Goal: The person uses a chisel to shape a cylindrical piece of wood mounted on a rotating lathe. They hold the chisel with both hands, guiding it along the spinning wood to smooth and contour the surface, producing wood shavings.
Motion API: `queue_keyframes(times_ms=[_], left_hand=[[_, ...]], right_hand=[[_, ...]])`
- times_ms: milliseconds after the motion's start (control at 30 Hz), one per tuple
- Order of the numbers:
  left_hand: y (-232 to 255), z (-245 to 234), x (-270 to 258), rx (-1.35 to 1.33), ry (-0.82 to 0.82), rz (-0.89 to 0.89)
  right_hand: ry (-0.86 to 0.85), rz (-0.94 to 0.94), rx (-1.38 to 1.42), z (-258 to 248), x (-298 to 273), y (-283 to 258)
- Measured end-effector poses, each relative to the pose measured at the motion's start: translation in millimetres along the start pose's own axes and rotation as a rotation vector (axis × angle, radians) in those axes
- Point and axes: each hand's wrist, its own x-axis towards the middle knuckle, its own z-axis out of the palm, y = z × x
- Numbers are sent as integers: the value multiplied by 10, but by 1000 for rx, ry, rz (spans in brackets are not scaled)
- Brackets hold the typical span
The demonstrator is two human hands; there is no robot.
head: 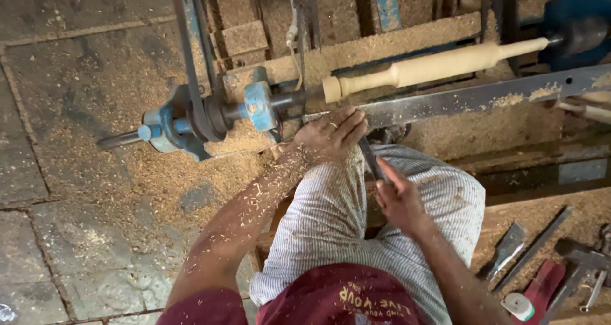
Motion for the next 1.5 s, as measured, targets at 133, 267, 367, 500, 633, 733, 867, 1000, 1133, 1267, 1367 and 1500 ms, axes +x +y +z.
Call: queue_keyframes(times_ms=[133,267,367,500,633,733,867,1000,1133,1267,1367,1500], left_hand=[[-279,-529,296,-390,-564,164],[-354,-472,412,-424,-595,208],[-356,-395,267,-401,-504,283],[-312,-430,300,-462,-611,240],[-352,-600,482,-424,-863,289],[-354,-580,512,-464,-837,239],[-297,-601,323,-456,-780,210],[-254,-221,75,-313,-315,284],[-272,-371,-4,-407,-555,290],[-284,-349,0,-412,-530,291],[-275,-319,40,-367,-452,291],[-343,-480,219,-427,-595,284]], right_hand=[[17,-143,-19,-99,55,84],[160,-40,-83,142,133,347],[77,-431,355,345,324,684],[85,-279,470,487,315,711],[94,-84,520,609,81,363],[110,-34,435,564,35,251],[122,-445,20,315,104,311],[47,-145,39,126,21,166],[21,-66,-14,30,12,-12],[30,-36,-90,-27,20,-1],[31,-82,-50,-93,49,82],[14,-136,69,-113,162,181]])
